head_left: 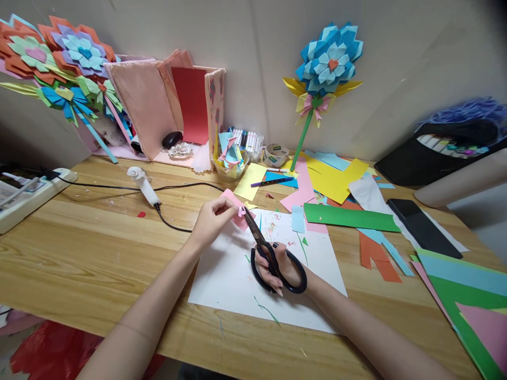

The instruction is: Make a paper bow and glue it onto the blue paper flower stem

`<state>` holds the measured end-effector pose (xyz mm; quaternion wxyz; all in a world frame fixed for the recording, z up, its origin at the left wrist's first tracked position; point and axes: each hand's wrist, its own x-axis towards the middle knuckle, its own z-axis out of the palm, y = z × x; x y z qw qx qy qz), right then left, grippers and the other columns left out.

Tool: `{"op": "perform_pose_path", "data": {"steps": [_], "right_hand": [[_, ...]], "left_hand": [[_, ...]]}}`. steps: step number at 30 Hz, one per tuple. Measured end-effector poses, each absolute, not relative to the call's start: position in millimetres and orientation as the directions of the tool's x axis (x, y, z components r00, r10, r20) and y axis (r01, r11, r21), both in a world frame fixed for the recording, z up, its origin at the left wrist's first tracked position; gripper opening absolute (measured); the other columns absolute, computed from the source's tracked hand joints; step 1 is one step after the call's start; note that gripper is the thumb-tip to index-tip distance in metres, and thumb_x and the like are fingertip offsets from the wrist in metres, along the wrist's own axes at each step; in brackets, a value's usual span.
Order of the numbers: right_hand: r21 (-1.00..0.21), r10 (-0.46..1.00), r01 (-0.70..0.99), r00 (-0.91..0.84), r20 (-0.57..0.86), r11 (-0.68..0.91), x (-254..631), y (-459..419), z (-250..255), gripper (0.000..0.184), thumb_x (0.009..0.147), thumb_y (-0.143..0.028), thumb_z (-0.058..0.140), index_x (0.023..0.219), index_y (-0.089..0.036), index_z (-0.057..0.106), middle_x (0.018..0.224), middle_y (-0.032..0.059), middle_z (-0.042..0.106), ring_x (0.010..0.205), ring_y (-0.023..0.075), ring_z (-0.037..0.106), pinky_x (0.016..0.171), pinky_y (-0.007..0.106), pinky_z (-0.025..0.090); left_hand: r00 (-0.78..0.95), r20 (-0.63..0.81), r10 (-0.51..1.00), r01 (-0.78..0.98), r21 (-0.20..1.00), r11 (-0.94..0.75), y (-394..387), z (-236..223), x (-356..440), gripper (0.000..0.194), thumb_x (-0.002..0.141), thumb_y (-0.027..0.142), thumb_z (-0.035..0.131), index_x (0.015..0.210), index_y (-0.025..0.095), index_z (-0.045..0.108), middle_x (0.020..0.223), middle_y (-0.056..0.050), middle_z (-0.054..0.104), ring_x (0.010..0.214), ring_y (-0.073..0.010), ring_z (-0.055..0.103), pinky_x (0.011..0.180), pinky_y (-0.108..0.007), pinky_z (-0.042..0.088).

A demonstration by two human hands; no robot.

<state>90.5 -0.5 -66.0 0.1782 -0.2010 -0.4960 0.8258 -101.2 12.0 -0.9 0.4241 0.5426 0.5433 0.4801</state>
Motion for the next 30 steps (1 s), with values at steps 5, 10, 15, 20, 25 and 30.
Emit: {"op": "perform_pose_path", "data": {"steps": [5,10,15,20,25,30], "right_hand": [[-0.870,0.495,-0.102,-0.852,-0.173,-0.481,89.0,-2.4,-64.2,0.071,0.053,-0.087,0.026,0.066,-0.019,0.039,0.037,-0.0077,0.041,0.025,0.0042,0.031,0.023,0.017,0.034],[-0.859,0.491,-0.107,-0.852,-0.180,-0.501,89.1,-2.3,-68.3,0.071,0.054,-0.087,0.024,0.067,-0.019,0.039,0.038,-0.0069,0.044,0.025,0.0043,0.032,0.024,0.017,0.035],[-0.861,0.485,-0.108,-0.857,-0.172,-0.497,90.1,-1.4,-71.1,0.070,0.054,-0.087,0.026,0.066,-0.019,0.039,0.037,-0.0077,0.042,0.024,0.0047,0.032,0.023,0.017,0.035],[-0.856,0.486,-0.117,-0.857,-0.168,-0.503,88.7,-1.6,-71.1,0.069,0.054,-0.086,0.030,0.065,-0.019,0.038,0.036,-0.0080,0.042,0.023,0.0044,0.032,0.022,0.017,0.034],[-0.844,0.480,-0.118,-0.859,-0.178,-0.524,87.1,-1.8,-69.4,0.069,0.052,-0.087,0.032,0.064,-0.019,0.037,0.036,-0.0080,0.043,0.022,0.0039,0.031,0.022,0.017,0.034],[-0.846,0.488,-0.130,-0.857,-0.167,-0.516,87.4,-2.0,-68.4,0.068,0.054,-0.086,0.032,0.065,-0.019,0.038,0.037,-0.0077,0.044,0.022,0.0041,0.032,0.022,0.017,0.034]], "left_hand": [[-0.070,0.071,0.995,0.251,0.967,-0.051,12.1,-1.8,-101.1,0.018,0.072,0.027,0.057,0.060,0.013,0.058,0.062,-0.001,0.058,0.061,-0.0126,0.051,0.059,-0.023,0.038],[-0.044,0.074,0.996,0.266,0.962,-0.059,12.3,-3.4,-101.5,0.021,0.073,0.030,0.057,0.060,0.014,0.056,0.061,-0.001,0.057,0.060,-0.0120,0.050,0.058,-0.023,0.036],[-0.032,0.070,0.997,0.259,0.964,-0.059,11.7,-2.9,-101.4,0.021,0.073,0.030,0.057,0.060,0.014,0.055,0.062,-0.001,0.056,0.062,-0.0121,0.050,0.059,-0.023,0.036],[-0.029,0.060,0.998,0.243,0.969,-0.052,11.4,-1.7,-100.8,0.022,0.073,0.031,0.057,0.060,0.014,0.056,0.063,-0.001,0.057,0.063,-0.0129,0.051,0.059,-0.023,0.036],[-0.031,0.074,0.997,0.228,0.972,-0.065,11.5,-1.1,-99.0,0.023,0.072,0.033,0.058,0.057,0.014,0.057,0.063,-0.002,0.057,0.065,-0.0136,0.051,0.060,-0.023,0.036],[-0.020,0.082,0.996,0.209,0.975,-0.076,11.8,-1.7,-98.8,0.022,0.073,0.031,0.057,0.058,0.014,0.056,0.065,-0.002,0.058,0.067,-0.0140,0.052,0.061,-0.023,0.037]]}}
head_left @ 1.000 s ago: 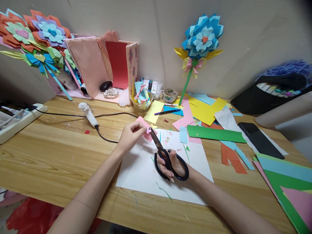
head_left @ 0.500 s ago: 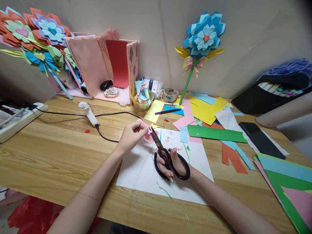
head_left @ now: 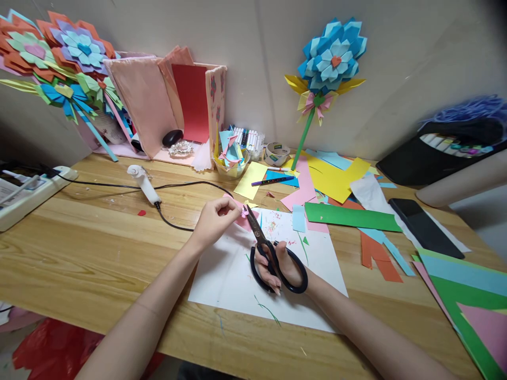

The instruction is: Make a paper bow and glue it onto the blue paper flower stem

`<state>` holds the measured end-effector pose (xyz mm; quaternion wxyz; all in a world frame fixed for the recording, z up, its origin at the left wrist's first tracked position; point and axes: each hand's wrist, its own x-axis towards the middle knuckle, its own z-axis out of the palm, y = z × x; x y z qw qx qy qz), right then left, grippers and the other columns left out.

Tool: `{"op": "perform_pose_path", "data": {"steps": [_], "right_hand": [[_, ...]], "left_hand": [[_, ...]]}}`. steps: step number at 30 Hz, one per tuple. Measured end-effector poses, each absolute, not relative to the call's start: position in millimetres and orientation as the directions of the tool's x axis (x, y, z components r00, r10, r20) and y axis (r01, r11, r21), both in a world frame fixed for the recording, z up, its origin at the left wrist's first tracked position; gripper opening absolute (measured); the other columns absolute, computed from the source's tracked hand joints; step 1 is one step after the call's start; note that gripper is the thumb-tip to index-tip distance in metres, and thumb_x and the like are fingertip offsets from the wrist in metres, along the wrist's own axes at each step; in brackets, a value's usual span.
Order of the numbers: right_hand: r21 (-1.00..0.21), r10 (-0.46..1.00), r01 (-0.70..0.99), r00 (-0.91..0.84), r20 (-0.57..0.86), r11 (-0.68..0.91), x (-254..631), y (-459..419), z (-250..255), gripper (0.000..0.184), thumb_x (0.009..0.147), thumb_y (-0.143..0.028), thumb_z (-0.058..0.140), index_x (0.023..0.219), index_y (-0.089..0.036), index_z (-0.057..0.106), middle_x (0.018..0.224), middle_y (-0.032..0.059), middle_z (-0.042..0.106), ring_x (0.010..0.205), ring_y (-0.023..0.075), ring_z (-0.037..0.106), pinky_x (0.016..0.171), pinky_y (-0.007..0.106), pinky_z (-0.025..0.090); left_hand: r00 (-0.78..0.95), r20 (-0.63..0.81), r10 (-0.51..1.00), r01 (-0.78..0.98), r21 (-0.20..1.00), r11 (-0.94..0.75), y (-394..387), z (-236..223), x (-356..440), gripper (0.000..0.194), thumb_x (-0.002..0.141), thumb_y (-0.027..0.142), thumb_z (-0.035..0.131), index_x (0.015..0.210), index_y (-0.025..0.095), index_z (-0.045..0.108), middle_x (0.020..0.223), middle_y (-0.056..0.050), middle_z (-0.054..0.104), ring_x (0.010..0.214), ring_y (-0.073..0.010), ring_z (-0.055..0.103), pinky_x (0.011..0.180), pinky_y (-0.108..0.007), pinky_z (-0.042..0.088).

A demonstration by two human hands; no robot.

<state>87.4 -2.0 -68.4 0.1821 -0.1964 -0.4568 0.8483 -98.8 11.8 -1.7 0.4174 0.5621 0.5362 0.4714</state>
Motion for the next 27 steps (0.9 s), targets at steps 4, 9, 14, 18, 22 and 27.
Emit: {"op": "perform_pose_path", "data": {"steps": [4,9,14,18,22,27], "right_hand": [[-0.851,0.499,-0.137,-0.851,-0.160,-0.506,87.1,-2.7,-68.3,0.069,0.054,-0.086,0.031,0.065,-0.019,0.038,0.037,-0.0076,0.043,0.023,0.0042,0.032,0.023,0.017,0.034],[-0.846,0.505,-0.157,-0.851,-0.146,-0.510,86.3,-3.0,-70.3,0.071,0.053,-0.088,0.024,0.066,-0.019,0.038,0.037,-0.0069,0.044,0.023,0.0050,0.032,0.023,0.018,0.035],[-0.843,0.501,-0.150,-0.852,-0.155,-0.516,87.2,-2.8,-71.9,0.071,0.054,-0.087,0.025,0.066,-0.019,0.038,0.037,-0.0068,0.044,0.024,0.0048,0.032,0.023,0.018,0.036],[-0.840,0.490,-0.151,-0.858,-0.151,-0.522,87.5,-2.8,-72.6,0.070,0.054,-0.087,0.028,0.066,-0.019,0.038,0.037,-0.0077,0.042,0.024,0.0043,0.031,0.023,0.017,0.035],[-0.833,0.476,-0.142,-0.865,-0.157,-0.534,86.6,-2.3,-71.3,0.068,0.053,-0.086,0.032,0.065,-0.019,0.037,0.037,-0.0077,0.043,0.024,0.0038,0.031,0.023,0.017,0.035],[-0.829,0.477,-0.140,-0.863,-0.166,-0.541,86.1,-2.1,-69.5,0.068,0.052,-0.086,0.033,0.064,-0.019,0.037,0.036,-0.0082,0.042,0.023,0.0036,0.030,0.022,0.016,0.035]], "left_hand": [[-0.005,0.091,0.996,0.213,0.973,-0.088,12.2,-1.9,-99.0,0.022,0.075,0.029,0.056,0.059,0.014,0.056,0.066,-0.003,0.058,0.068,-0.0142,0.053,0.064,-0.024,0.038],[-0.009,0.089,0.996,0.219,0.972,-0.085,11.9,-0.8,-98.1,0.022,0.073,0.029,0.057,0.057,0.014,0.056,0.067,-0.003,0.060,0.069,-0.0146,0.054,0.065,-0.024,0.039],[0.000,0.091,0.996,0.243,0.966,-0.088,11.2,0.4,-98.0,0.024,0.074,0.029,0.056,0.056,0.015,0.055,0.067,-0.003,0.060,0.070,-0.0148,0.055,0.065,-0.024,0.039],[0.005,0.093,0.996,0.251,0.964,-0.091,12.0,-0.8,-98.9,0.022,0.074,0.028,0.056,0.057,0.014,0.055,0.067,-0.003,0.059,0.069,-0.0145,0.054,0.064,-0.024,0.039],[-0.001,0.080,0.997,0.243,0.967,-0.077,12.7,-1.3,-99.4,0.022,0.074,0.028,0.056,0.057,0.014,0.055,0.065,-0.002,0.058,0.066,-0.0136,0.053,0.061,-0.023,0.038],[-0.013,0.071,0.997,0.241,0.968,-0.066,12.8,-1.9,-99.9,0.021,0.072,0.029,0.057,0.057,0.014,0.057,0.064,-0.002,0.058,0.063,-0.0130,0.052,0.061,-0.023,0.038]]}}
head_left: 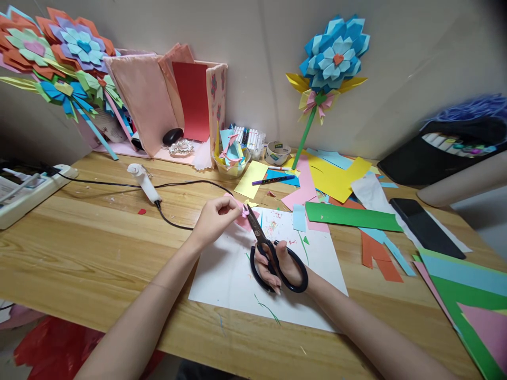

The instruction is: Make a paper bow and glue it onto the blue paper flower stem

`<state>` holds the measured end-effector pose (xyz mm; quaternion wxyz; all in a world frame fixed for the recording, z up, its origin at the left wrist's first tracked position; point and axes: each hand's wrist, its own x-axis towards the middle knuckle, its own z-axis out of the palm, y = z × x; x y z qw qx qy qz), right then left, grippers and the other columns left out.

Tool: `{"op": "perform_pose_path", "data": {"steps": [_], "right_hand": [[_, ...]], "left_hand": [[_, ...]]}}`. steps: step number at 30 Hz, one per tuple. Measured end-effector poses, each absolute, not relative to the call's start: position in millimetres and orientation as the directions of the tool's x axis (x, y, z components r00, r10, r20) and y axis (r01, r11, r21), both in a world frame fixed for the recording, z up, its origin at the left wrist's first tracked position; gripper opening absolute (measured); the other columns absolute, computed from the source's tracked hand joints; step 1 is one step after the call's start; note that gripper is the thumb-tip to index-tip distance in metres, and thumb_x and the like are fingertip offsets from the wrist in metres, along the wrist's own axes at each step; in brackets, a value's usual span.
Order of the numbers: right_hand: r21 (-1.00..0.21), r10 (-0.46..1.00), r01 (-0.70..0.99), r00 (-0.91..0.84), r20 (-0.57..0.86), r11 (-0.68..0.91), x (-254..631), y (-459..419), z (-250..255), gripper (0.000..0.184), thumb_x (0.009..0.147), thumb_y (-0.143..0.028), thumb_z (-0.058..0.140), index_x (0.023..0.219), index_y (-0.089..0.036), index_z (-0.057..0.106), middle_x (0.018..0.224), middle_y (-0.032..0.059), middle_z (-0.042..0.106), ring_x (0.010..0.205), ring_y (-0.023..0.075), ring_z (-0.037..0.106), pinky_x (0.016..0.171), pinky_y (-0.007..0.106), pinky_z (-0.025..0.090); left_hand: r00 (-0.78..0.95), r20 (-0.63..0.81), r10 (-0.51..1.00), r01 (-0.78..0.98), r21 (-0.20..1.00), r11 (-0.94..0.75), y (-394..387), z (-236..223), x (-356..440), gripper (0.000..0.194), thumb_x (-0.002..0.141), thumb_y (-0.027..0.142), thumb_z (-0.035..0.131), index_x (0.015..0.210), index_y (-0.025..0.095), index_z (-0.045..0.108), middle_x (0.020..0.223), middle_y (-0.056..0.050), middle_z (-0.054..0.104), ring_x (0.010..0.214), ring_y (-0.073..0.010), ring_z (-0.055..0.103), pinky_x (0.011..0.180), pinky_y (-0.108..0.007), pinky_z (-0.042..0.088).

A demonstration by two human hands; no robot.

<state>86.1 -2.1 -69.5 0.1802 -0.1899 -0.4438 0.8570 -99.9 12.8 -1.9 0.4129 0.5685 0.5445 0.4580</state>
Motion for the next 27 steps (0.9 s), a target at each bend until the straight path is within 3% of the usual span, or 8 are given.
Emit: {"op": "perform_pose_path", "data": {"steps": [16,22,25,27], "right_hand": [[-0.853,0.481,-0.113,-0.859,-0.175,-0.510,89,-1,-65,0.066,0.056,-0.084,0.038,0.064,-0.019,0.039,0.037,-0.0071,0.043,0.022,0.0039,0.030,0.021,0.016,0.031],[-0.869,0.580,-0.160,-0.798,-0.165,-0.468,85,-3,-66,0.067,0.057,-0.086,0.030,0.065,-0.019,0.039,0.037,-0.0070,0.042,0.022,0.0050,0.029,0.022,0.017,0.030],[-0.929,0.705,-0.146,-0.693,-0.149,-0.340,89,7,-54,0.067,0.061,-0.086,0.022,0.065,-0.021,0.039,0.037,-0.0073,0.039,0.025,0.0065,0.029,0.025,0.019,0.030],[-0.986,0.820,0.017,-0.553,-0.146,-0.165,99,20,-36,0.060,0.069,-0.079,0.026,0.066,-0.021,0.040,0.040,-0.0063,0.040,0.030,0.0081,0.033,0.030,0.020,0.032]], "left_hand": [[-0.053,0.040,0.998,0.195,0.980,-0.029,13,-1,-102,0.018,0.071,0.026,0.057,0.057,0.014,0.054,0.060,0.001,0.055,0.062,-0.0110,0.050,0.060,-0.021,0.036],[-0.114,-0.013,0.993,0.161,0.986,0.031,17,-10,-103,0.020,0.071,0.032,0.060,0.064,0.013,0.059,0.061,0.001,0.056,0.060,-0.0099,0.050,0.057,-0.020,0.035],[-0.170,-0.045,0.984,0.148,0.986,0.071,18,-13,-103,0.025,0.070,0.036,0.061,0.062,0.013,0.059,0.058,0.001,0.056,0.056,-0.0097,0.051,0.053,-0.020,0.034],[-0.181,-0.086,0.980,0.117,0.987,0.109,18,-13,-102,0.027,0.069,0.039,0.063,0.063,0.013,0.059,0.056,0.002,0.055,0.052,-0.0106,0.053,0.048,-0.020,0.033]]}}
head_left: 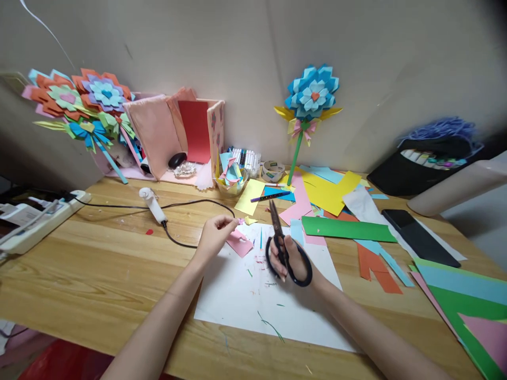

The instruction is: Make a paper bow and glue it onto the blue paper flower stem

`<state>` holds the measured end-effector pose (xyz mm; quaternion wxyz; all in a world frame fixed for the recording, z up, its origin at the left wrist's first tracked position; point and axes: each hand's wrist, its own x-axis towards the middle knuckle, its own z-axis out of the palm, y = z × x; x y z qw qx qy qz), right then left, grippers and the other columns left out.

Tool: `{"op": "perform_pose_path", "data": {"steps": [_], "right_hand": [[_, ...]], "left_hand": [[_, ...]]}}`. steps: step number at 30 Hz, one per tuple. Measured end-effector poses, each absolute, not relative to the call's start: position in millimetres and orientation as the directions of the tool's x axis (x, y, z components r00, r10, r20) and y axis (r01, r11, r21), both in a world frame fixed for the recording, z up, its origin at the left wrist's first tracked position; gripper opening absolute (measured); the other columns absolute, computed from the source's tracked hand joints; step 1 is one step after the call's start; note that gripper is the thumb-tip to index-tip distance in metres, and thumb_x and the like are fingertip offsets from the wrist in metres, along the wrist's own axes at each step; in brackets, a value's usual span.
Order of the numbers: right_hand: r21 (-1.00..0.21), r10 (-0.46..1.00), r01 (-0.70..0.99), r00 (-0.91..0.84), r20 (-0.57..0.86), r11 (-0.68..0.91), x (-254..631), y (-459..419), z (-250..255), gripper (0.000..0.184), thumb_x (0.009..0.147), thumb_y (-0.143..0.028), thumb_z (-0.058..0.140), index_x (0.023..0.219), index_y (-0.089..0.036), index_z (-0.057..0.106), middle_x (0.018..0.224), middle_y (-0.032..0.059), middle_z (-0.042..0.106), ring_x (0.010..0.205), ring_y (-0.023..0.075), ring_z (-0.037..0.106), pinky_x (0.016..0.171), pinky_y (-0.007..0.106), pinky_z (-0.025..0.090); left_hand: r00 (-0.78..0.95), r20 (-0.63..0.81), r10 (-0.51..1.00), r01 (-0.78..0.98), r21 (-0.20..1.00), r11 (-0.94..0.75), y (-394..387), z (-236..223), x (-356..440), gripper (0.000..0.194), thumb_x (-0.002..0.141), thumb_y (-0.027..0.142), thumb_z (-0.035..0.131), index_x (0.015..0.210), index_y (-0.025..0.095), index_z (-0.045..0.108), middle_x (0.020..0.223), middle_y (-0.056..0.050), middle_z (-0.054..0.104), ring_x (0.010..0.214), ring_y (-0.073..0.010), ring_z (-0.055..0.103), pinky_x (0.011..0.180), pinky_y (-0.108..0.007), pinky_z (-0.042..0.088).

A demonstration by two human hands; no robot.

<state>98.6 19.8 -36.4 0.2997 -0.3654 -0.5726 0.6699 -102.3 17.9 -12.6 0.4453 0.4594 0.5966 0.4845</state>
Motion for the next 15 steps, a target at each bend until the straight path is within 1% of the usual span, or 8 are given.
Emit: {"op": "perform_pose_path", "data": {"steps": [2,4,5,7,9,12,13,15], "right_hand": [[-0.932,0.921,0.359,-0.375,-0.105,0.040,112,34,-17,0.047,0.077,-0.065,0.039,0.065,-0.020,0.042,0.048,-0.0031,0.047,0.038,0.0103,0.042,0.039,0.021,0.034],[-0.665,0.961,0.720,-0.277,-0.014,0.198,127,45,-3,0.034,0.077,-0.051,0.050,0.064,-0.020,0.045,0.057,0.0010,0.054,0.050,0.0142,0.050,0.045,0.023,0.032],[-0.512,0.968,0.829,-0.251,0.018,0.224,134,50,2,0.028,0.076,-0.044,0.053,0.064,-0.019,0.047,0.060,0.0026,0.057,0.054,0.0163,0.052,0.047,0.023,0.030],[-0.280,0.973,0.933,-0.230,0.020,0.226,143,56,4,0.018,0.075,-0.035,0.054,0.066,-0.019,0.050,0.066,0.0052,0.061,0.061,0.0195,0.056,0.048,0.024,0.027],[-0.177,0.973,0.959,-0.229,-0.014,0.223,147,57,3,0.015,0.074,-0.032,0.055,0.068,-0.018,0.053,0.068,0.0070,0.063,0.065,0.0217,0.058,0.049,0.025,0.028],[-0.185,0.963,0.945,-0.264,0.048,0.269,143,52,4,0.015,0.075,-0.031,0.057,0.072,-0.017,0.058,0.076,0.0104,0.065,0.077,0.0257,0.059,0.056,0.028,0.035],[-0.237,0.951,0.922,-0.290,0.105,0.307,140,48,6,0.014,0.076,-0.030,0.056,0.074,-0.016,0.059,0.080,0.0109,0.065,0.082,0.0260,0.058,0.060,0.030,0.038],[-0.414,0.916,0.817,-0.346,0.204,0.401,130,39,10,0.014,0.079,-0.029,0.054,0.081,-0.018,0.061,0.088,0.0094,0.065,0.088,0.0231,0.058,0.068,0.030,0.042]], "left_hand": [[-0.156,-0.134,0.979,0.066,0.987,0.145,17,-11,-102,0.028,0.068,0.042,0.063,0.068,0.014,0.059,0.056,0.001,0.057,0.051,-0.0134,0.058,0.047,-0.020,0.034],[-0.138,-0.144,0.980,0.035,0.988,0.150,16,-11,-102,0.030,0.067,0.043,0.064,0.071,0.014,0.059,0.059,0.000,0.060,0.053,-0.0164,0.062,0.048,-0.021,0.037],[-0.142,-0.134,0.981,0.035,0.989,0.141,16,-11,-102,0.031,0.067,0.043,0.065,0.072,0.014,0.060,0.059,-0.001,0.061,0.054,-0.0170,0.062,0.048,-0.022,0.038],[-0.165,-0.102,0.981,0.063,0.991,0.114,15,-12,-99,0.031,0.065,0.044,0.065,0.071,0.013,0.061,0.060,-0.002,0.062,0.054,-0.0164,0.062,0.048,-0.022,0.039],[-0.181,-0.067,0.981,0.107,0.990,0.088,13,-13,-95,0.031,0.065,0.043,0.066,0.069,0.013,0.061,0.059,-0.002,0.062,0.053,-0.0150,0.060,0.047,-0.021,0.039],[-0.145,-0.083,0.986,0.138,0.985,0.104,9,-13,-86,0.031,0.066,0.044,0.064,0.066,0.013,0.059,0.056,-0.002,0.061,0.050,-0.0144,0.058,0.044,-0.021,0.037],[-0.120,-0.105,0.987,0.140,0.983,0.122,8,-13,-83,0.031,0.067,0.045,0.063,0.066,0.014,0.059,0.055,-0.002,0.061,0.048,-0.0142,0.058,0.043,-0.021,0.036],[-0.080,-0.120,0.990,0.159,0.978,0.132,4,-14,-76,0.031,0.067,0.045,0.062,0.068,0.014,0.058,0.056,-0.003,0.062,0.045,-0.0126,0.054,0.041,-0.021,0.034]]}}
